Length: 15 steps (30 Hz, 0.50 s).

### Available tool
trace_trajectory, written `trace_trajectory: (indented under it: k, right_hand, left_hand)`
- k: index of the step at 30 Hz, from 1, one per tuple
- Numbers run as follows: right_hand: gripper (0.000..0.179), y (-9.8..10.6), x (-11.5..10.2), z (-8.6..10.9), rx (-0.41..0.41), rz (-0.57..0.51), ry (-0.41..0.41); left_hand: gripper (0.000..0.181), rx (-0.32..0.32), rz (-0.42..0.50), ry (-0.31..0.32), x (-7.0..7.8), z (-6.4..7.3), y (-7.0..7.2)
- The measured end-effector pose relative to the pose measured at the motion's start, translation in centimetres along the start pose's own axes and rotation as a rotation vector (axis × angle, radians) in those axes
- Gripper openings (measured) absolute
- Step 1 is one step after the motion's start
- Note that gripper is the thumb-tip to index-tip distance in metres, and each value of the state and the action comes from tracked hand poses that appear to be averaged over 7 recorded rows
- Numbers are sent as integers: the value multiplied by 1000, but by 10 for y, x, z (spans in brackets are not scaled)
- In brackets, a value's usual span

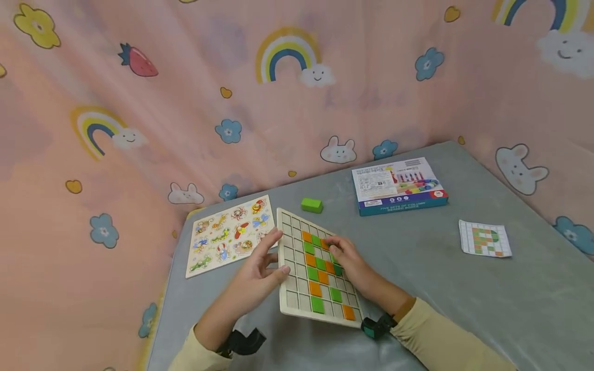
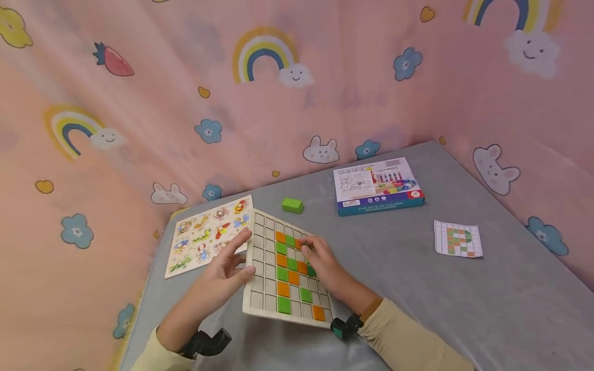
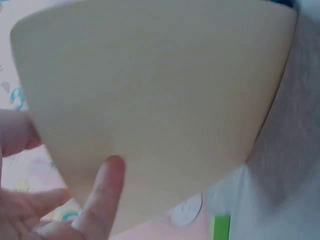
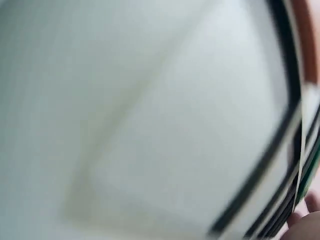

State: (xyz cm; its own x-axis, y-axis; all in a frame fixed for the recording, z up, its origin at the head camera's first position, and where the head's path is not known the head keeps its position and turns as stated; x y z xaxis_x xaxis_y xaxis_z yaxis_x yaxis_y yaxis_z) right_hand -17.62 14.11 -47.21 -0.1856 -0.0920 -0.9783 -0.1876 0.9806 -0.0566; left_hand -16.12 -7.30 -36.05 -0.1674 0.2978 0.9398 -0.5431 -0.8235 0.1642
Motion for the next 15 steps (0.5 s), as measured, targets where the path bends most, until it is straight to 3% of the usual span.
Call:
trace_trajectory:
  k: [5, 9, 12, 15]
  right_hand:
    - [54, 10, 1, -3, 89, -134, -14]
    - [57, 16, 1, -5, 117, -238, 8]
    - [60, 20, 1, -4, 135, -279, 15]
    - [62, 22, 4, -3, 167, -297, 10]
  left_hand:
    - [81, 14, 2, 40, 19, -16, -30]
    - [65, 19, -81, 85, 33, -28, -47]
    - [54, 51, -175, 88, 48, -35, -51]
    - [51, 150, -273, 88, 69, -39, -44]
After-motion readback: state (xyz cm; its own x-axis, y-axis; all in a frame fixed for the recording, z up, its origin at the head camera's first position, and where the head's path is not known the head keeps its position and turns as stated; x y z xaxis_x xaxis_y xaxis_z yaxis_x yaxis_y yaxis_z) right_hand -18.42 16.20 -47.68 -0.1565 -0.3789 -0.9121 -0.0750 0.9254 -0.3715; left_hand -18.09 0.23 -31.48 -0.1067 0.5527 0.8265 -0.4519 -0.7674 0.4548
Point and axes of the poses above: each hand's wrist, its own z-axis away from the middle knuckle, its own y-axis out of the back of the hand, x = y × z, the point moved 6 cm from there along -z, towards the middle knuckle, and after that the axes turned 15 degrees about y, right-handed, at the moved point
